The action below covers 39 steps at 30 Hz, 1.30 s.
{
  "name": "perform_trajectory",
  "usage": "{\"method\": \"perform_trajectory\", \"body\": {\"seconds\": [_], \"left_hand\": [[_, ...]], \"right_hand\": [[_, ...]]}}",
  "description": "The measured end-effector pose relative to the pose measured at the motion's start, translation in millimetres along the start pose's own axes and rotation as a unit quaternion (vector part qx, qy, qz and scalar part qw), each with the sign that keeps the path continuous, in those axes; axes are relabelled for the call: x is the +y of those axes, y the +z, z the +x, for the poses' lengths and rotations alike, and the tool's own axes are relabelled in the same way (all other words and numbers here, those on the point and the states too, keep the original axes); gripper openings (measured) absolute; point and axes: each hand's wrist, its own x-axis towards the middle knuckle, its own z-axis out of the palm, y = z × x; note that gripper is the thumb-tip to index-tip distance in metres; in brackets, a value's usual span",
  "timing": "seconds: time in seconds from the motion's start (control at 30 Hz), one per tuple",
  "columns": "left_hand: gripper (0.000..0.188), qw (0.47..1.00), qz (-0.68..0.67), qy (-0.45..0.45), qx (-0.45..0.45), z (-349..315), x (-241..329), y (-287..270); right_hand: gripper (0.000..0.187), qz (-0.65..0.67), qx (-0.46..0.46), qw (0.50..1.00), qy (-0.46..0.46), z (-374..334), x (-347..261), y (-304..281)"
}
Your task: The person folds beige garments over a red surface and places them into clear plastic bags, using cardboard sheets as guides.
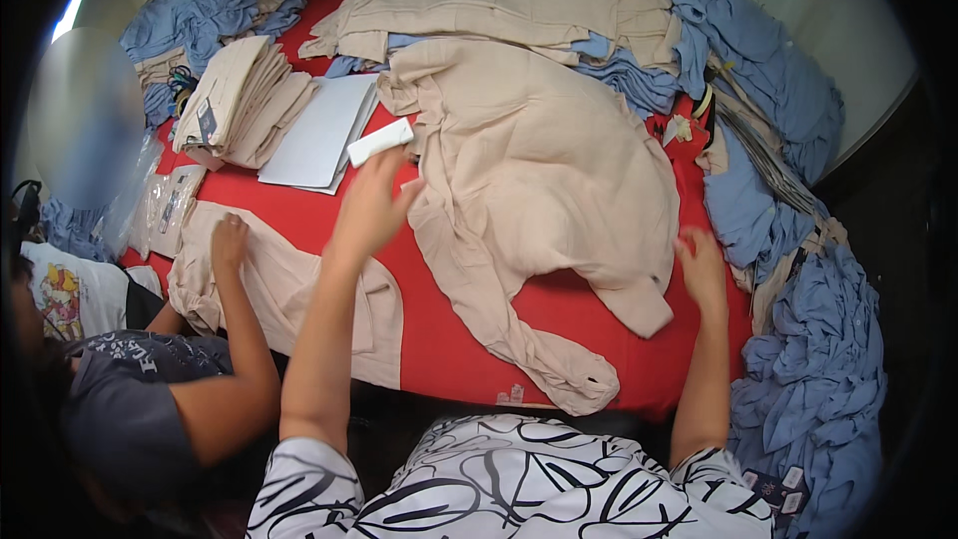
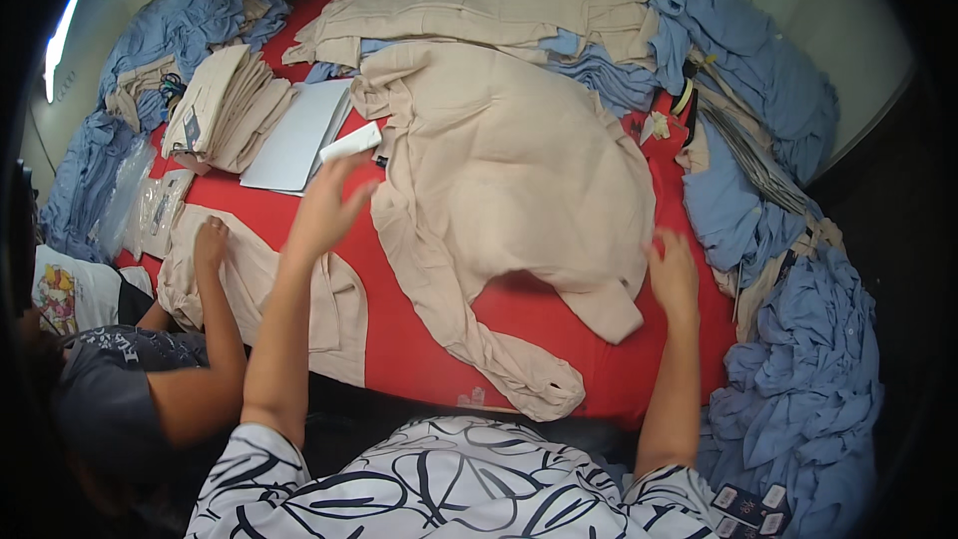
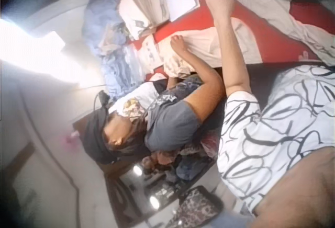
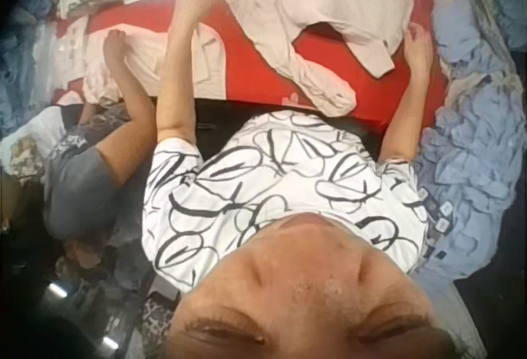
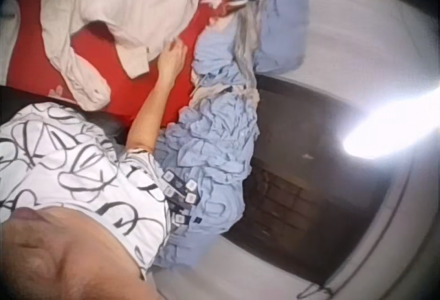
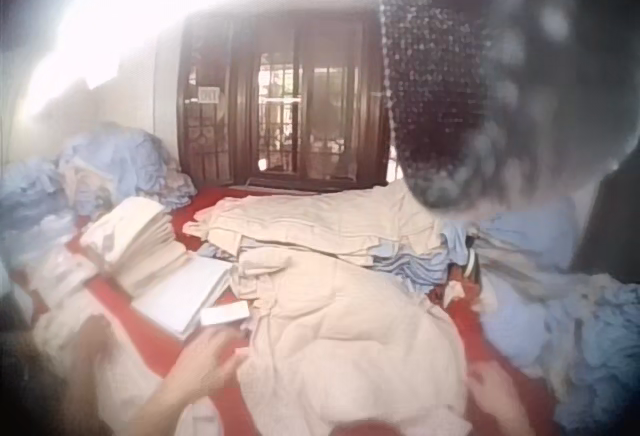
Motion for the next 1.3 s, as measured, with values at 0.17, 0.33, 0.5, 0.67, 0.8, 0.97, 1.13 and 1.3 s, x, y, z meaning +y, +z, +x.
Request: {"method": "perform_trajectory", "body": {"seconds": [0.17,0.33,0.5,0.67,0.8,0.97,1.13,1.3], "left_hand": [[0.031,0.956,-0.045,-0.24,-0.16,-139.0,80.5,53.5],[0.027,0.957,-0.104,-0.248,-0.105,-156.4,80.8,88.9],[0.017,0.766,-0.461,-0.444,0.066,-185.4,35.1,-8.0],[0.025,0.938,-0.147,-0.315,-0.004,-204.1,40.1,-31.1],[0.039,0.982,-0.031,-0.176,-0.058,-169.5,87.9,2.7],[0.062,0.987,0.12,-0.045,-0.094,-198.5,68.2,66.4],[0.065,0.967,0.067,-0.243,-0.02,-278.4,61.5,22.9],[0.036,0.956,-0.053,-0.288,-0.032,-312.6,67.1,5.6]], "right_hand": [[0.048,-0.023,-0.049,0.984,0.17,-89.7,-23.6,46.3],[0.031,0.119,-0.017,0.988,0.097,-82.8,-30.9,54.9],[0.02,0.162,0.078,0.983,0.047,-112.9,78.7,-48.0],[0.032,0.029,-0.079,0.996,0.036,-124.8,108.2,-78.3],[0.041,0.142,0.014,0.989,0.033,-93.2,51.9,-32.9],[0.047,-0.064,0.065,0.996,-0.025,-99.6,43.7,66.0],[0.05,-0.16,0.061,0.983,0.063,-124.5,66.2,67.1],[0.043,-0.153,0.026,0.979,0.132,-100.4,44.0,55.9]]}}
